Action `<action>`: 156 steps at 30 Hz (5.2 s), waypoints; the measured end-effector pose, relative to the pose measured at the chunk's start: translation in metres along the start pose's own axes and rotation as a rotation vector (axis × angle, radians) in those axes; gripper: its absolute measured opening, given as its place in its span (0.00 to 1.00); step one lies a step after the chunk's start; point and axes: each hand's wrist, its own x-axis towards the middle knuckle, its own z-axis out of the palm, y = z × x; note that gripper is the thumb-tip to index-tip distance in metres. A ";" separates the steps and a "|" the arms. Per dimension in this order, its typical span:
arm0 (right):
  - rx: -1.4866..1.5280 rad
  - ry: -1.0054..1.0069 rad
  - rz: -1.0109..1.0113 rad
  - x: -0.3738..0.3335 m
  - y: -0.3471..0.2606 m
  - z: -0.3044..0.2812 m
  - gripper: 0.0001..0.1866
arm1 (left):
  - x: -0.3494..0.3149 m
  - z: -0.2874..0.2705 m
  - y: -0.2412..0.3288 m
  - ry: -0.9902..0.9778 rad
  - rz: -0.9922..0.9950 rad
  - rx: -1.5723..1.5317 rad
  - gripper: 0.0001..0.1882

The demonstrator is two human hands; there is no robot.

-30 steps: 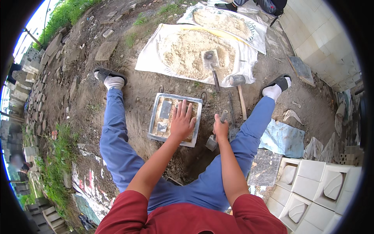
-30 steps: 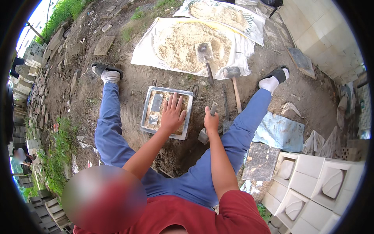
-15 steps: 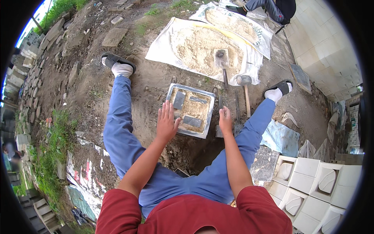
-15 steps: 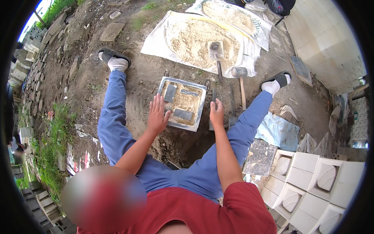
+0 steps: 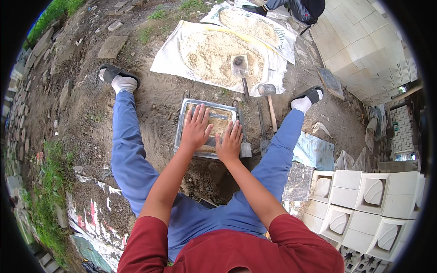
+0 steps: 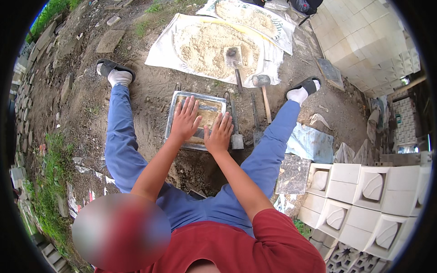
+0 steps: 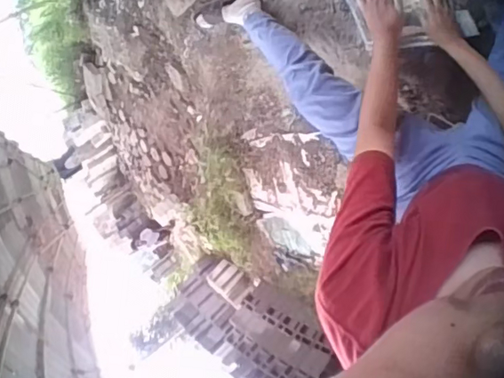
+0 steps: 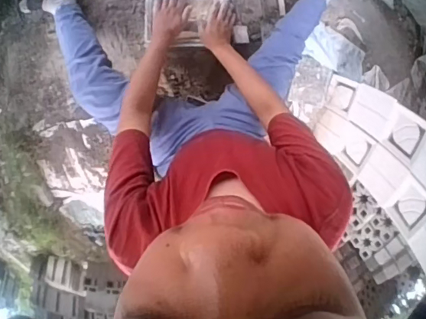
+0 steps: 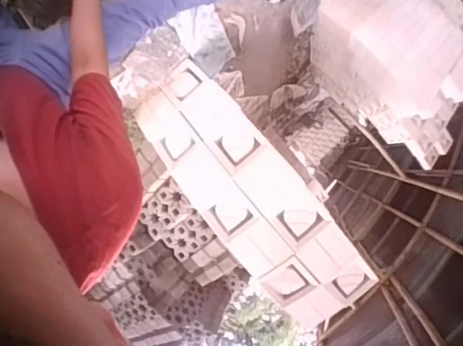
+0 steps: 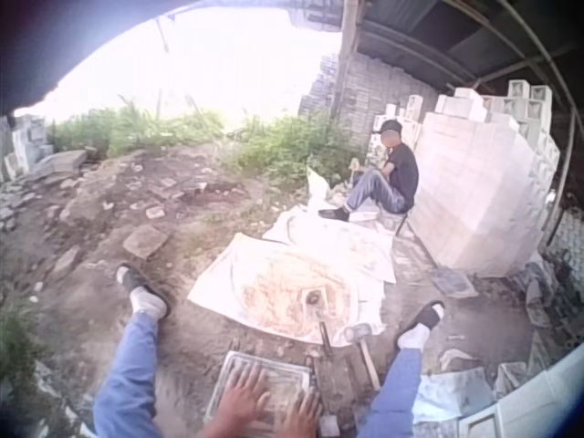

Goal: The person mixes powder and water in a small metal tray, using a trowel to stir the mixture and tapping the edges of the tray.

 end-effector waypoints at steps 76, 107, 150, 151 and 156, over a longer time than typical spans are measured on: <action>0.208 -0.117 -0.467 0.006 0.015 -0.026 0.35 | -0.132 -0.056 0.037 -0.095 -0.366 0.140 0.43; -0.104 -0.209 0.208 0.094 0.207 0.034 0.30 | -0.070 -0.068 0.097 -0.583 -0.284 0.019 0.44; 1.107 -0.339 0.579 0.011 0.120 -0.039 0.20 | -0.063 -0.048 0.047 -0.072 -0.235 -0.093 0.33; 1.102 -0.337 0.572 0.010 0.121 -0.036 0.20 | -0.064 -0.044 0.049 -0.064 -0.237 -0.097 0.33; 1.057 -0.218 0.601 0.008 0.127 -0.014 0.21 | -0.066 -0.027 0.067 -0.047 -0.245 -0.075 0.35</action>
